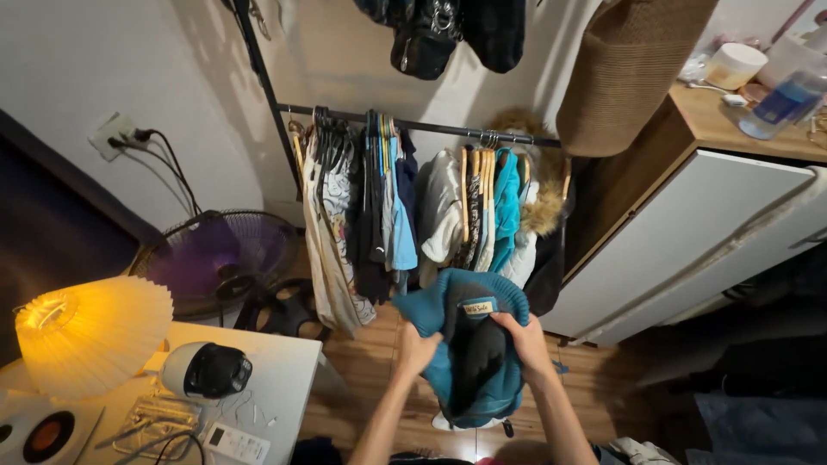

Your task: The person is picking up various items of clothing, placing them on hangers, and hanging them on a garment rack.

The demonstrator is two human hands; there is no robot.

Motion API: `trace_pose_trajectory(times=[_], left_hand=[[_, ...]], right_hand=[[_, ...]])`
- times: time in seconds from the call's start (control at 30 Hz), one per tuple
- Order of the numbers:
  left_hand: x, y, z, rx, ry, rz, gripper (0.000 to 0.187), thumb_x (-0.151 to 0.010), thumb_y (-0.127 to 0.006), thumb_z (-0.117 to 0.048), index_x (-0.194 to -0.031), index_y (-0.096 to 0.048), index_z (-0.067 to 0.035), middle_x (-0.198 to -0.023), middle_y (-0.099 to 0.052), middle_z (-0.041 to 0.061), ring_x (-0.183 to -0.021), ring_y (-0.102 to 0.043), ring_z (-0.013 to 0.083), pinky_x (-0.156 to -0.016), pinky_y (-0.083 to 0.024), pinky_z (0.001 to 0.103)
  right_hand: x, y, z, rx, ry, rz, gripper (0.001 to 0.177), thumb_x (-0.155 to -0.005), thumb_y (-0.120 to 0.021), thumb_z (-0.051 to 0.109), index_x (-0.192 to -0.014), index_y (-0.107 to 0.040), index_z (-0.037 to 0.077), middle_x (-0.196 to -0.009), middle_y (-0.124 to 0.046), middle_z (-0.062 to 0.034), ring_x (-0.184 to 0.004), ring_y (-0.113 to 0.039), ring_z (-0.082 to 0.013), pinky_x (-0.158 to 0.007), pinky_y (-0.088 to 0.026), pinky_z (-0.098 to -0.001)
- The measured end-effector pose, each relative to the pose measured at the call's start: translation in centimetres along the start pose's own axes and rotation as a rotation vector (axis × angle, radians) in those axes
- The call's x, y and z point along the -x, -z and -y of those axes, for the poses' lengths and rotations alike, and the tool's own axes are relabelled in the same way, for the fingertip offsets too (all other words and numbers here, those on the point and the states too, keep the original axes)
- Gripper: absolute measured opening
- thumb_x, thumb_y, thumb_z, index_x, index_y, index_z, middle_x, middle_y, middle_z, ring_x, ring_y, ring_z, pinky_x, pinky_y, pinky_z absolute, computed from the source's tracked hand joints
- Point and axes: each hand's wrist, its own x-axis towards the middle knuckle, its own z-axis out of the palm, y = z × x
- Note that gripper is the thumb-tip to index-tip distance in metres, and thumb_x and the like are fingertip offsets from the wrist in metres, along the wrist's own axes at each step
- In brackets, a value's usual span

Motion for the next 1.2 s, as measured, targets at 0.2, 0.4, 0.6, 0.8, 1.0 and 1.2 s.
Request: trace_pose_trajectory(times=[0.2, 0.4, 0.6, 0.8, 1.0, 1.2], left_hand=[[0.1, 4.5, -1.1, -0.252, -0.083, -0.207, 0.018, -0.073, -0.063, -0.001, -0.088, -0.072, 0.000, -0.085, -0.072, 0.024, -0.086, -0.070, 0.0434, -0.072, -0.054, 0.045], [2.2, 5.8, -0.9, 0.540, 0.348, -0.077, 0.012, -0.065, -0.054, 0.007, -0.070, -0.061, -0.002, -0.065, -0.059, 0.003, -0.060, -0.055, 0.0182, -0.054, -0.042, 0.035], [6.4, 9.5, -1.7, 0.623, 0.387, -0.164, 0.009, -0.068, -0.060, 0.002, -0.076, -0.064, -0.001, -0.076, -0.064, 0.003, -0.069, -0.059, 0.0154, -0.062, -0.046, 0.030], [11.9, 12.4, -6.8, 0.422, 0.218, -0.267, 0.025, -0.075, -0.078, -0.004, -0.099, -0.074, -0.003, -0.094, -0.076, 0.004, -0.089, -0.070, 0.0178, -0.081, -0.053, 0.031], [16.7, 11.3, -5.9, -0.246, -0.113, -0.732, 0.020, -0.077, -0.069, 0.002, -0.097, -0.072, 0.000, -0.098, -0.074, 0.023, -0.092, -0.071, 0.0424, -0.076, -0.057, 0.044], [19.1, 11.1, -7.3, -0.343, -0.151, -0.908, 0.021, -0.074, -0.066, 0.003, -0.095, -0.071, 0.000, -0.094, -0.070, 0.023, -0.088, -0.068, 0.0455, -0.073, -0.056, 0.047]], right_hand=[[-0.9, 1.9, 2.0, 0.220, 0.024, 0.166, 0.035, -0.079, -0.078, 0.011, -0.111, -0.071, -0.003, -0.102, -0.077, -0.0098, -0.086, -0.070, -0.0186, -0.079, -0.057, -0.0354], [-1.1, -0.5, 4.6, 0.599, 0.149, 0.374, 0.056, -0.070, -0.086, 0.010, -0.122, -0.067, 0.000, -0.109, -0.078, -0.0076, -0.097, -0.071, -0.0160, -0.088, -0.058, -0.0352], [-1.7, -3.4, 2.6, 0.856, 0.093, 0.444, 0.059, -0.072, -0.087, 0.012, -0.125, -0.066, 0.002, -0.104, -0.080, -0.0086, -0.092, -0.072, -0.0159, -0.085, -0.059, -0.0342], [-1.8, -6.9, -0.3, 0.836, 0.115, 0.663, 0.057, -0.075, -0.083, 0.006, -0.128, -0.063, 0.004, -0.101, -0.080, -0.0080, -0.091, -0.073, -0.0149, -0.083, -0.059, -0.0328], [-0.8, -8.8, -2.1, 0.780, 0.080, 0.869, 0.062, -0.073, -0.079, -0.001, -0.131, -0.058, 0.005, -0.103, -0.079, -0.0062, -0.093, -0.075, -0.0146, -0.083, -0.060, -0.0317], [-0.2, -8.7, -4.3, 0.887, 0.246, 0.946, 0.058, -0.073, -0.081, 0.000, -0.127, -0.062, 0.004, -0.102, -0.079, -0.0100, -0.092, -0.073, -0.0173, -0.084, -0.057, -0.0343]])
